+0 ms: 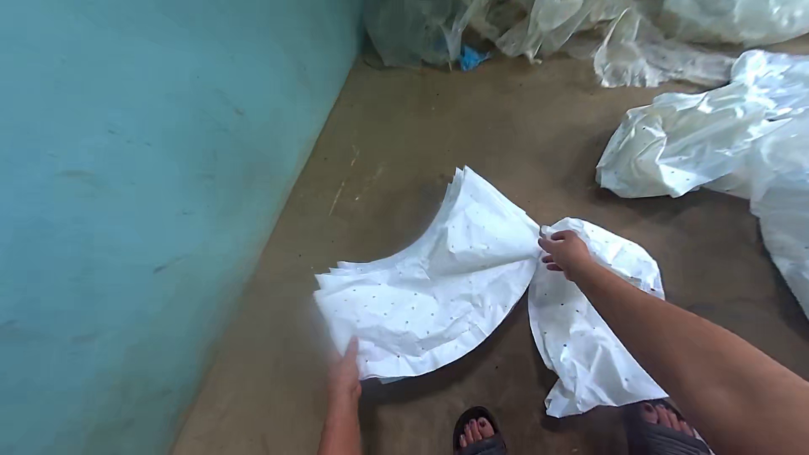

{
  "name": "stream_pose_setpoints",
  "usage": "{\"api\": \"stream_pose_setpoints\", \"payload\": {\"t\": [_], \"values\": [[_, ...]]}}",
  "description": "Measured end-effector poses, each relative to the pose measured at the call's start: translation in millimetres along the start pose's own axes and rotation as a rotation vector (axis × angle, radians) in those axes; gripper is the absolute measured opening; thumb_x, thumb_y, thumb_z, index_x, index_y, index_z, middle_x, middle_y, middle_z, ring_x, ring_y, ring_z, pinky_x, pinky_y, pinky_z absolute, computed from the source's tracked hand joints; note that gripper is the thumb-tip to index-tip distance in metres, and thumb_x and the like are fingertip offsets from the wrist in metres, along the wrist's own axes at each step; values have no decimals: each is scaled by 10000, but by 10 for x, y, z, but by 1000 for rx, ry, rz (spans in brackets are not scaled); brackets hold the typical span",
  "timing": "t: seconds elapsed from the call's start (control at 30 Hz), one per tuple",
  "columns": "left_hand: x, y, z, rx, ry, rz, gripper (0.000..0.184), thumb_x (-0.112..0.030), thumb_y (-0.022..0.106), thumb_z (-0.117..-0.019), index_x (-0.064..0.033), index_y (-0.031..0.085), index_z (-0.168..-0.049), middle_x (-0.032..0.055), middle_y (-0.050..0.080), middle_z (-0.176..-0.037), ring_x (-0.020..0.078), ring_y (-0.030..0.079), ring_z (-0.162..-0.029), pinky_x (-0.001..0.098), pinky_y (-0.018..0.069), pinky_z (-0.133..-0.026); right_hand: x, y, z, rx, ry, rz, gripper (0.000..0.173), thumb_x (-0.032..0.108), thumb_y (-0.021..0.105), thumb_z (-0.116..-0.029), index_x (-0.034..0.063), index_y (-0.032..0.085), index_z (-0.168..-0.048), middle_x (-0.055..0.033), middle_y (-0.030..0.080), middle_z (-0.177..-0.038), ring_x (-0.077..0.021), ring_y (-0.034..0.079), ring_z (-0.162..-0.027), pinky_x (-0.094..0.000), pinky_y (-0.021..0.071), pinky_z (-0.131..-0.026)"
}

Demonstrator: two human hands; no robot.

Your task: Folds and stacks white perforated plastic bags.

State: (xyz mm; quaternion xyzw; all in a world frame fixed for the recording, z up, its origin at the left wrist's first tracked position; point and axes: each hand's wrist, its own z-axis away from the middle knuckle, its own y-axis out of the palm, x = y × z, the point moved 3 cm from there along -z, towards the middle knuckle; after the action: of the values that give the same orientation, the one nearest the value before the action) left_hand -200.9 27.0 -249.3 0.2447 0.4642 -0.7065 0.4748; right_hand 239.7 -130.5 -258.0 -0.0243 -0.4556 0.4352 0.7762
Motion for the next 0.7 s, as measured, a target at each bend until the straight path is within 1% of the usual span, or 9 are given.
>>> {"api": "stream_pose_setpoints", "payload": {"t": [0.03, 0.13, 0.23, 0.33, 0.4, 0.5, 0.57, 0.63, 0.7], "values": [[59, 1, -76, 0, -8, -62, 470, -169, 539, -1068, 72, 431, -1457, 305, 555, -1361, 331, 606, -1194, 479, 494, -1016, -20, 14, -36, 24, -25, 123, 575, 228, 592, -1053, -55, 372, -1503, -331, 553, -1355, -406, 638, -1127, -519, 518, -954], [134, 28, -166, -29, -11, -204, 458, -247, 486, -1096, 86, 477, -1411, 315, 582, -1317, 363, 605, -1198, 509, 471, -1031, 26, 14, -123, 45, -204, 420, 499, 214, 611, -1041, -69, 490, -1435, -337, 543, -1378, -495, 529, -1284, -638, 398, -1075], [136, 60, -241, -93, 30, -293, 466, -282, 409, -1120, 93, 512, -1377, 321, 595, -1293, 382, 598, -1210, 529, 450, -1044, 92, 114, -348, 17, -367, 487, 483, 241, 647, -1023, -83, 549, -1367, -345, 553, -1344, -518, 550, -1234, -665, 422, -1030], [118, 89, -256, -153, 88, -334, 466, -255, 345, -1134, 117, 544, -1331, 333, 609, -1248, 379, 600, -1189, 518, 437, -1043, 196, 252, -494, 41, -322, 525, 550, 335, 621, -1037, -77, 536, -1391, -333, 570, -1339, -506, 555, -1245, -672, 418, -1032], [92, 102, -233, -177, 135, -340, 470, -230, 316, -1138, 137, 557, -1304, 347, 614, -1223, 381, 605, -1176, 510, 434, -1044, 265, 351, -549, 59, -281, 566, 503, 352, 579, -1056, -69, 585, -1332, -323, 604, -1286, -497, 567, -1233, -677, 421, -1013], [55, 106, -244, -213, 193, -399, 467, -202, 313, -1135, 161, 586, -1238, 352, 634, -1139, 374, 627, -1102, 502, 449, -1006, 392, 462, -604, 78, -278, 649, 392, 271, 494, -1094, -74, 660, -1176, -322, 629, -1228, -496, 571, -1227, -686, 418, -990], [57, 98, -290, -245, 198, -436, 461, -201, 320, -1134, 161, 599, -1200, 330, 646, -1069, 344, 637, -1028, 482, 464, -962, 437, 501, -663, 60, -332, 646, 369, 212, 473, -1097, -106, 660, -1124, -335, 623, -1208, -493, 573, -1219, -656, 426, -1007], [86, 97, -340, -235, 202, -446, 459, -199, 321, -1132, 164, 596, -1187, 323, 642, -1044, 331, 632, -1002, 475, 466, -943, 446, 524, -702, 45, -372, 539, 382, 203, 474, -1096, -144, 616, -1167, -353, 579, -1255, -499, 555, -1230, -638, 418, -1029], [134, 112, -396, -200, 200, -415, 450, -206, 333, -1130, 162, 579, -1215, 320, 636, -1071, 309, 628, -1017, 456, 468, -953, 411, 559, -750, 63, -378, 459, 475, 297, 546, -1073, -130, 552, -1280, -346, 578, -1278, -492, 574, -1209, -646, 430, -1023]]}}
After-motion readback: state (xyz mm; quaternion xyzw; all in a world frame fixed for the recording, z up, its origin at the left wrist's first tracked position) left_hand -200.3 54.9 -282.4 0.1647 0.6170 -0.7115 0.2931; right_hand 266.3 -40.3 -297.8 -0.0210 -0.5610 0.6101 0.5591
